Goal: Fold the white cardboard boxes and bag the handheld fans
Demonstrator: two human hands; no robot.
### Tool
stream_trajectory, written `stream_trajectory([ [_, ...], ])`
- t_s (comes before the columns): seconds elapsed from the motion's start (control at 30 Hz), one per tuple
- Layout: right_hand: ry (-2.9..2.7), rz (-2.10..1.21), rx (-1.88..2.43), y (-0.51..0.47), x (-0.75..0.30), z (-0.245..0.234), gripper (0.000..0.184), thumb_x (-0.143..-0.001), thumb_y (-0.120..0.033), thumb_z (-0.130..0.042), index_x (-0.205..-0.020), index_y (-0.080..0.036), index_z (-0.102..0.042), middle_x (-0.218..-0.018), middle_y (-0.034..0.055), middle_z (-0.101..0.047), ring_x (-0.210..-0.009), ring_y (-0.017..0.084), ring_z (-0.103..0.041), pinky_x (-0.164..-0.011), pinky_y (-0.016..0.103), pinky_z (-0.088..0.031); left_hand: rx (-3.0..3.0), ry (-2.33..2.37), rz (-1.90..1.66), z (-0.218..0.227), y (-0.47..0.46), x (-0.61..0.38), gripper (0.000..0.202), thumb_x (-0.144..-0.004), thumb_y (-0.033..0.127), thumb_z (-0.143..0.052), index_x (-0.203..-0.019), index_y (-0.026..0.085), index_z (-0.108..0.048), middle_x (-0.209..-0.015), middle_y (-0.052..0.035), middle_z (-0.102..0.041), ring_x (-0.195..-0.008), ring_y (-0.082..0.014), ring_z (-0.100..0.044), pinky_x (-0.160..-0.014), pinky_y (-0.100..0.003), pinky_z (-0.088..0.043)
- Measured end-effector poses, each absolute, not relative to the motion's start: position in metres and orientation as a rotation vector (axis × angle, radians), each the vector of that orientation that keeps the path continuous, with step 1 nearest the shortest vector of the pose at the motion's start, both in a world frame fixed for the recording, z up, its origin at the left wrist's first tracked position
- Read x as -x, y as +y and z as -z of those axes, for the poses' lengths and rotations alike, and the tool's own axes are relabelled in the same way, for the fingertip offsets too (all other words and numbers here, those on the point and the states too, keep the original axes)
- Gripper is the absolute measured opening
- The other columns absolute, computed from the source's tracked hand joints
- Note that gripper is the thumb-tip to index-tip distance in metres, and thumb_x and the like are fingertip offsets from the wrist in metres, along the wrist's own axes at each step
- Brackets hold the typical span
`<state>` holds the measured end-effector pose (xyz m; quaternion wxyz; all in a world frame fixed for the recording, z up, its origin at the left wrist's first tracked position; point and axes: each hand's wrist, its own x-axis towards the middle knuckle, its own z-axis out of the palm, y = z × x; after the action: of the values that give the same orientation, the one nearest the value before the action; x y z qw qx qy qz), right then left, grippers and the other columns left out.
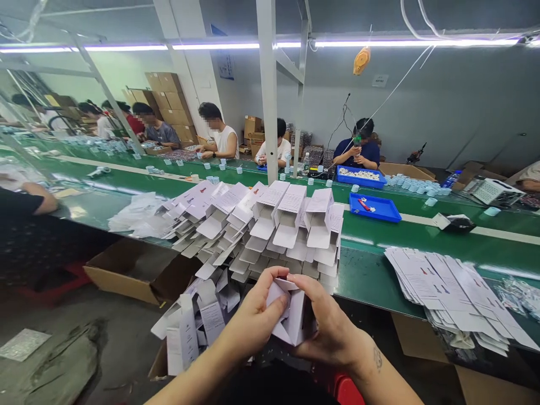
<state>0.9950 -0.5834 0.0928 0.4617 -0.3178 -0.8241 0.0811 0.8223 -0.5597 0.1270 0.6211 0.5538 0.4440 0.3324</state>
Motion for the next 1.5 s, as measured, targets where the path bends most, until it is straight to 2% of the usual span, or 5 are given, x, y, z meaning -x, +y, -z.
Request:
stream_trajectory([
  [0.17, -1.973, -0.301, 0.784, -0.581, -0.990, -0.093, 0.091, -0.070, -0.024, -0.073, -0.144, -0.016, -0.021, -0.132, 0.0180, -0.050, -0.124, 0.029, -0.052, -0.101, 0.042, -0.050, -1.174, 0.886, -0.907, -0.118, -0.555, -0.814, 0.050, -0.075, 0.033, -0.069, -0.122, 0.028, -0.053, -0.115, -0.0034, -0.060, -0.085, -0.0179, -0.060, -0.073, -0.028, -0.047],
  [0.8, -1.881, -0.592, 0.733, -0.564, -0.934, -0.083, 0.109, -0.069, -0.027, -0.076, -0.146, -0.027, 0.001, -0.133, 0.0143, -0.040, -0.111, 0.027, -0.056, -0.094, 0.041, -0.051, -0.995, 0.919, -0.827, -0.129, -0.538, -0.771, 0.075, -0.079, 0.071, -0.053, -0.139, 0.027, -0.045, -0.123, -0.0092, -0.066, -0.103, -0.0286, -0.063, -0.083, -0.036, -0.049],
  [0.97, -1.809, -0.553, 0.736, -0.564, -0.920, -0.073, 0.116, -0.068, -0.028, -0.077, -0.147, -0.023, 0.007, -0.131, 0.0161, -0.036, -0.113, 0.028, -0.055, -0.094, 0.043, -0.051, -1.032, 0.888, -0.869, -0.125, -0.532, -0.771, 0.079, -0.073, 0.079, -0.049, -0.133, 0.029, -0.053, -0.146, -0.0078, -0.048, -0.120, -0.0321, -0.054, -0.091, -0.037, -0.048],
  [1.23, -1.832, -0.350, 0.873, -0.568, -0.913, -0.076, 0.122, -0.067, -0.039, -0.080, -0.146, -0.018, 0.010, -0.129, 0.0184, -0.042, -0.113, 0.030, -0.055, -0.093, 0.045, -0.051, -0.994, 0.866, -0.705, -0.123, -0.508, -0.752, 0.088, -0.071, 0.084, -0.044, -0.140, 0.029, -0.045, -0.136, -0.0114, -0.058, -0.105, -0.0302, -0.062, -0.082, -0.036, -0.048],
  [1.5, -2.089, 0.127, 0.814, -0.566, -0.911, -0.074, 0.071, -0.089, -0.018, -0.053, -0.149, -0.034, -0.018, -0.116, 0.0053, -0.066, -0.107, 0.025, -0.060, -0.112, 0.060, -0.031, -0.577, 0.736, -0.263, -0.113, -0.509, -0.732, 0.066, -0.074, 0.058, -0.063, -0.117, 0.007, -0.062, -0.086, -0.0132, -0.075, -0.085, -0.0251, -0.069, -0.073, -0.028, -0.049],
])
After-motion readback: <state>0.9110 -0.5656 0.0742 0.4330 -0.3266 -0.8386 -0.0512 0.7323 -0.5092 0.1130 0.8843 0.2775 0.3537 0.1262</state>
